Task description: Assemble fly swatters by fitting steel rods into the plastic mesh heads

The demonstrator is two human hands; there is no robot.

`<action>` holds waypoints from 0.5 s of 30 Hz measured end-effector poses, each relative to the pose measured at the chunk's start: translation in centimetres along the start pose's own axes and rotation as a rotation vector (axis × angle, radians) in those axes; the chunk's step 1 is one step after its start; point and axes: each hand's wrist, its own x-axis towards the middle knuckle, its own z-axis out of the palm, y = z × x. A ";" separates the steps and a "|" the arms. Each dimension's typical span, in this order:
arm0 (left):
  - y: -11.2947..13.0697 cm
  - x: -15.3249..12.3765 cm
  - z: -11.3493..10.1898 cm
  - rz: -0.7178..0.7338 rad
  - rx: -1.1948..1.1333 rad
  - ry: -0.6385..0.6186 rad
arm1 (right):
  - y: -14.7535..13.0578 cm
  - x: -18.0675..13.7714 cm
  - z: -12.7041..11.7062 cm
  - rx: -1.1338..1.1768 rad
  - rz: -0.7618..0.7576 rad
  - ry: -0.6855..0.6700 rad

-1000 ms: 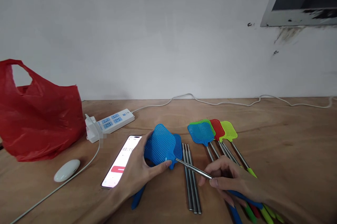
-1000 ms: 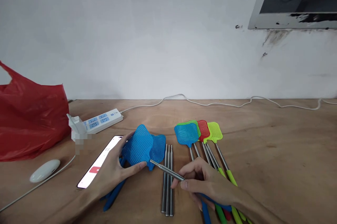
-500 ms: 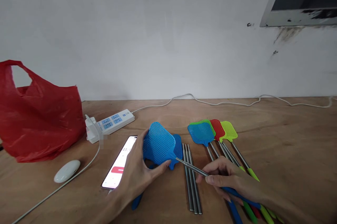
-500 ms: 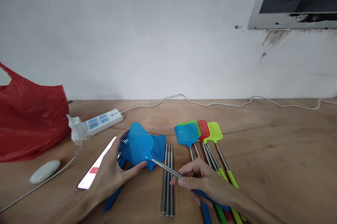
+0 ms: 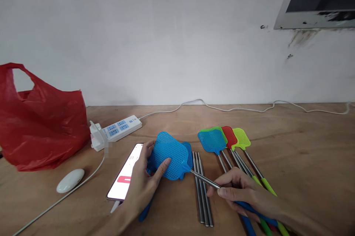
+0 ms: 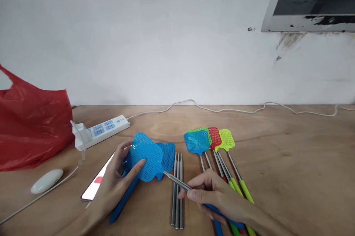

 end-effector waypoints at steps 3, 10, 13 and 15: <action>-0.4 -0.2 0.2 -0.005 0.041 0.020 | 0.0 -0.1 0.2 -0.012 0.017 -0.015; -0.6 -0.4 0.3 0.029 0.069 -0.008 | 0.2 0.0 0.4 -0.035 0.024 0.006; -0.3 -0.9 0.5 0.048 0.088 -0.085 | 0.3 0.1 0.5 -0.077 0.022 0.020; -0.1 -1.2 0.7 0.089 0.100 -0.103 | 0.2 0.1 0.5 -0.095 0.012 0.043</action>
